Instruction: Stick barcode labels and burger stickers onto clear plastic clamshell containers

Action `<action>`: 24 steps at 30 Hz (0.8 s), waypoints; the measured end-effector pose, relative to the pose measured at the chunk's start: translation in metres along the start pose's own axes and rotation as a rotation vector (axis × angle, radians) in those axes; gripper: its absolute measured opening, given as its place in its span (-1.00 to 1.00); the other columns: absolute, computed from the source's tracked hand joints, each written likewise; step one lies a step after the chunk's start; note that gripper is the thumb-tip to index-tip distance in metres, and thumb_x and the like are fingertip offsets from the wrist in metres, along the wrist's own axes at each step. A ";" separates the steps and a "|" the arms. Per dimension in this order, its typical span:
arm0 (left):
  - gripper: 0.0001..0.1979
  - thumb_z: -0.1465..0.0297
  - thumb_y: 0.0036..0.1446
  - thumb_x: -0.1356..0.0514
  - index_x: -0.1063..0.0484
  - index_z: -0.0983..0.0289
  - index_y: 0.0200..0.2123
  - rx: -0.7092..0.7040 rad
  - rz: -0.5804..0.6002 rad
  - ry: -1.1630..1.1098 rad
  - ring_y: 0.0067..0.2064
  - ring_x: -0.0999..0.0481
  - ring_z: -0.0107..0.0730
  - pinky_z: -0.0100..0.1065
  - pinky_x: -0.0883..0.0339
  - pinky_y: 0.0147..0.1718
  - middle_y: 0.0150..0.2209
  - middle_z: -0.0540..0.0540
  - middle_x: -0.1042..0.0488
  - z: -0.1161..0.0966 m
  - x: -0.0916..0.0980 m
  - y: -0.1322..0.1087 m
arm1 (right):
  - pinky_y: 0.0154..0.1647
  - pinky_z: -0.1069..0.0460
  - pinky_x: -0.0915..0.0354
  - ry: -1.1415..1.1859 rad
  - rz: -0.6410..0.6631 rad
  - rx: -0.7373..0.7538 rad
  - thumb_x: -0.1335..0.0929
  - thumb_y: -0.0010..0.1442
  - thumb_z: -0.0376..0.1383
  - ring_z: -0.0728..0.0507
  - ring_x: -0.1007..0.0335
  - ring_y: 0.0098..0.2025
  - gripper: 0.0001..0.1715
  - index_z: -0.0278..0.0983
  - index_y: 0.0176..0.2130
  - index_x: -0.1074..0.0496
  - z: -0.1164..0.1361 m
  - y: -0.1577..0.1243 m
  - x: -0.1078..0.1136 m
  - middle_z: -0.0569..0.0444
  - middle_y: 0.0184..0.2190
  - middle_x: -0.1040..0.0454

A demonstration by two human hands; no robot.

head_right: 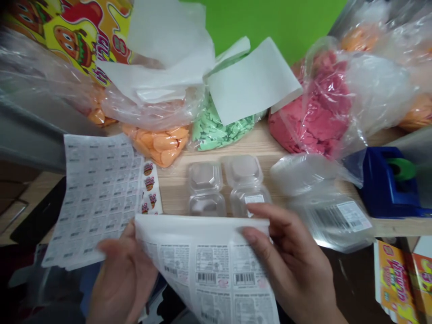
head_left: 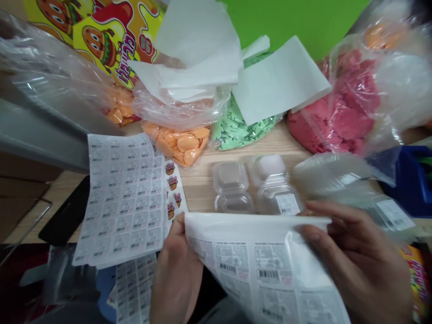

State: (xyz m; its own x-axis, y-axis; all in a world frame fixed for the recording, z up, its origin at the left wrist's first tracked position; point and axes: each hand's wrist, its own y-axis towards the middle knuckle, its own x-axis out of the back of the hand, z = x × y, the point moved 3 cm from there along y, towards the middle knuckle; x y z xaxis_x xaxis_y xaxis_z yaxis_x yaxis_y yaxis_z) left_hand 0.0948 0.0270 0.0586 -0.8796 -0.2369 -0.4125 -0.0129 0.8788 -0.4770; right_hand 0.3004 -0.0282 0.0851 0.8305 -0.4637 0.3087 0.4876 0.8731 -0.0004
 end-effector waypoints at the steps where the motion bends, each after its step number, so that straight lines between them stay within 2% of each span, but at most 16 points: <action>1: -0.48 0.17 -0.22 -0.43 -0.48 0.11 -0.12 0.030 0.032 0.038 -0.50 -0.50 -0.47 -0.53 -0.42 -0.52 -0.42 -0.06 -0.54 -0.001 0.000 -0.002 | -0.76 0.26 -0.18 0.051 -0.024 -0.066 -0.41 0.07 -0.20 0.06 -0.26 -0.66 -0.70 0.07 -0.15 -0.41 0.002 0.002 -0.001 0.26 -0.61 -0.39; 3: -0.30 0.37 -0.26 -0.46 -0.38 -0.01 0.03 0.051 0.014 0.140 -0.50 -0.54 -0.51 -0.57 -0.42 -0.50 -0.40 -0.11 -0.58 -0.004 0.004 -0.003 | -0.77 0.24 -0.21 0.166 -0.010 -0.195 -0.40 0.09 -0.13 0.05 -0.25 -0.69 -0.66 0.08 -0.09 -0.38 0.001 0.004 0.000 0.27 -0.64 -0.36; 4: -0.30 0.43 -0.25 -0.45 -0.38 -0.01 0.03 0.033 -0.021 0.193 -0.48 -0.55 -0.52 -0.59 -0.42 -0.47 -0.41 -0.12 -0.60 -0.006 0.009 -0.003 | -0.73 0.21 -0.28 0.215 0.034 -0.233 -0.41 0.07 -0.08 0.03 -0.30 -0.67 -0.57 0.08 -0.03 -0.35 0.000 0.004 0.001 0.25 -0.61 -0.39; 6: -0.51 0.42 -0.22 -0.43 -0.51 0.11 -0.12 -0.030 -0.075 0.281 -0.45 -0.57 -0.51 -0.59 -0.43 -0.41 -0.44 -0.08 -0.61 -0.009 0.018 -0.001 | -0.56 0.15 -0.43 0.259 0.165 -0.220 -0.47 -0.05 -0.06 -0.04 -0.46 -0.54 -0.29 0.10 0.09 -0.27 -0.002 0.004 0.002 0.21 -0.48 -0.49; 8: -0.73 0.35 -0.21 -0.43 -0.57 0.22 -0.33 -0.064 -0.112 0.331 -0.43 -0.57 -0.46 -0.58 -0.44 -0.41 -0.47 -0.04 -0.61 -0.008 0.027 0.003 | -0.38 0.16 -0.47 0.214 0.278 -0.097 -0.52 -0.11 -0.16 -0.06 -0.54 -0.37 -0.18 0.17 0.11 -0.25 -0.003 0.003 0.004 0.20 -0.33 -0.55; 10: -0.73 0.22 -0.22 -0.43 -0.57 0.26 -0.44 -0.047 -0.126 0.325 -0.45 -0.57 -0.39 -0.50 -0.46 -0.45 -0.50 -0.01 -0.60 -0.006 0.035 0.007 | -0.31 0.21 -0.44 0.125 0.315 -0.009 -0.50 -0.04 -0.26 -0.02 -0.56 -0.31 -0.29 0.24 0.05 -0.30 -0.004 0.002 0.004 0.24 -0.28 -0.57; 12: -0.58 0.12 -0.32 -0.44 -0.58 0.24 -0.38 0.005 -0.079 0.298 -0.46 -0.57 -0.31 -0.41 -0.47 -0.49 -0.47 0.02 -0.60 -0.005 0.039 0.010 | -0.30 0.22 -0.44 0.077 0.332 -0.007 -0.45 0.05 -0.28 0.02 -0.56 -0.32 -0.36 0.26 0.05 -0.28 -0.006 0.001 0.002 0.28 -0.27 -0.58; 14: -0.48 0.10 -0.40 -0.46 -0.58 0.22 -0.30 0.090 0.009 0.319 -0.46 -0.57 -0.26 -0.36 -0.48 -0.49 -0.47 0.04 -0.61 -0.004 0.041 0.011 | -0.30 0.21 -0.44 0.079 0.393 -0.030 -0.42 0.11 -0.27 0.02 -0.56 -0.33 -0.30 0.27 0.12 -0.17 -0.008 0.001 -0.002 0.30 -0.31 -0.59; 15: -0.50 0.11 -0.39 -0.46 -0.58 0.21 -0.31 0.116 0.045 0.356 -0.45 -0.57 -0.26 -0.36 -0.47 -0.46 -0.48 0.04 -0.60 -0.005 0.042 0.012 | -0.31 0.21 -0.44 0.090 0.425 -0.022 -0.41 0.12 -0.27 0.02 -0.56 -0.34 -0.27 0.26 0.16 -0.12 -0.009 0.001 -0.005 0.30 -0.33 -0.59; 17: -0.65 0.13 -0.28 -0.43 -0.59 0.22 -0.44 0.094 0.080 0.471 -0.45 -0.55 -0.32 -0.41 -0.45 -0.42 -0.53 0.01 -0.58 -0.007 0.046 0.012 | -0.36 0.21 -0.43 0.105 0.472 -0.003 -0.41 0.13 -0.25 0.03 -0.54 -0.36 -0.24 0.26 0.18 -0.06 -0.015 -0.001 -0.010 0.29 -0.34 -0.57; 19: -0.74 0.15 -0.18 -0.39 -0.55 0.23 -0.55 0.015 0.070 0.575 -0.44 -0.51 -0.42 -0.50 -0.41 -0.39 -0.54 -0.03 -0.56 -0.008 0.051 0.013 | -0.42 0.19 -0.41 0.097 0.505 -0.019 -0.40 0.14 -0.23 0.02 -0.50 -0.40 -0.22 0.25 0.20 -0.03 -0.027 -0.004 -0.016 0.27 -0.36 -0.54; 21: -0.79 0.21 -0.08 -0.34 -0.53 0.22 -0.56 -0.015 0.058 0.647 -0.47 -0.47 -0.50 -0.57 -0.36 -0.42 -0.55 -0.07 -0.54 -0.004 0.054 0.012 | -0.45 0.15 -0.40 0.070 0.525 -0.068 -0.39 0.15 -0.23 0.01 -0.46 -0.45 -0.20 0.18 0.23 0.01 -0.045 -0.008 -0.020 0.26 -0.44 -0.49; 24: -0.90 0.33 -0.09 -0.33 -0.56 0.22 -0.46 0.051 0.111 0.710 -0.49 -0.48 -0.46 -0.55 -0.35 -0.49 -0.54 -0.06 -0.56 0.010 0.048 0.012 | -0.50 0.14 -0.35 0.014 0.490 -0.107 -0.41 0.11 -0.25 0.01 -0.38 -0.52 -0.29 -0.01 0.19 -0.16 -0.071 -0.007 -0.019 0.25 -0.54 -0.40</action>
State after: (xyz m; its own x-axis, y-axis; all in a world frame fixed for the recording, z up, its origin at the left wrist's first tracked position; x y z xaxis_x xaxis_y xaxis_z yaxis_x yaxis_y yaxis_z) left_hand 0.0569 0.0224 0.0255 -0.9716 0.1946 0.1346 0.1018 0.8574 -0.5045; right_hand 0.3004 -0.0360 0.0120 0.9720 -0.0060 0.2349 0.0640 0.9686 -0.2401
